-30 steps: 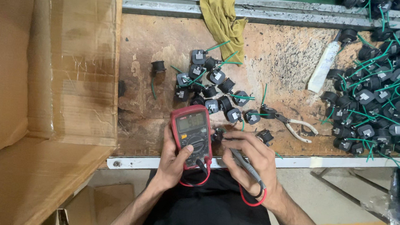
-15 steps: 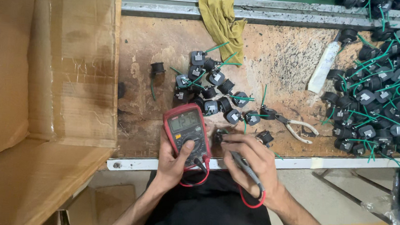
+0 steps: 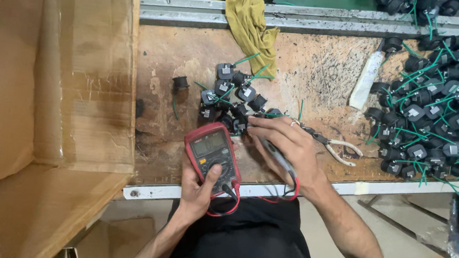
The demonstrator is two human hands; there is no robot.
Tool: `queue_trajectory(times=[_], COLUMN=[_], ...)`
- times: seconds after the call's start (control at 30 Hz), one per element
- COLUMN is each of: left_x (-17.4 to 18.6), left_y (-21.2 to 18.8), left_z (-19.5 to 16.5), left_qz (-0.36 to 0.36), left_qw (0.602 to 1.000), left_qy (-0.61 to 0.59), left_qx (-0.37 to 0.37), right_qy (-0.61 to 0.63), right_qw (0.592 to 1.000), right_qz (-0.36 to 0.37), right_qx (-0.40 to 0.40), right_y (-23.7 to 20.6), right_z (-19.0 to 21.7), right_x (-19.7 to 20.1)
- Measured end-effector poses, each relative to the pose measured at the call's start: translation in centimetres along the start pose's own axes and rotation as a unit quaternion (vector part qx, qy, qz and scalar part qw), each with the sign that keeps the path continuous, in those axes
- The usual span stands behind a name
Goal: The person uses a digital multimeter to test small black electronic components with green wires on a workbench. They place the tested components into a cardboard box and then apply glue to the components using a syringe.
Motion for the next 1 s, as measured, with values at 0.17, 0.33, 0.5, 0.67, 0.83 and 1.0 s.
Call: queue_trajectory(times=[0.17, 0.33, 0.5, 0.67, 0.83, 1.0], left_x=[1.3, 1.1, 0.1, -0.1, -0.3, -0.2], left_y=[-1.1, -0.7, -0.3, -0.1, 0.0, 0.0], left_z=[1.3, 1.0, 0.1, -0.3, -0.3, -0.7], left_qz=[-0.061, -0.038, 0.003, -0.003, -0.015, -0.023], left_qw=[0.997, 0.999, 1.000, 1.000, 1.000, 0.999], left_qy=[0.036, 0.038, -0.021, 0.010, -0.010, -0.026], left_qx=[0.024, -0.005, 0.012, -0.006, 0.004, 0.010], right_qy=[-0.006, 0.034, 0.037, 0.029, 0.073, 0.084], right_qw=[0.999, 0.996, 0.992, 0.991, 0.992, 0.992], right_qz=[0.052, 0.057, 0.035, 0.044, 0.088, 0.073], right_qx=[-0.006, -0.054, -0.117, -0.120, -0.051, -0.053], right_y=[0.0, -1.4, -3.1, -4.5, -4.4, -3.3], right_z=[-0.2, 0.0, 0.0, 0.4, 1.5, 1.1], right_x=[-1.4, -0.6, -0.2, 1.1, 0.0, -1.3])
Point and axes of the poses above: each hand's wrist, its own y-axis towards the middle knuckle, its own x-axis out of the back of the hand, z = x × y, the point moved 5 cm from there along y, towards the middle knuckle, and after that the axes turned 8 degrees about -y, right-handed, at the moved point
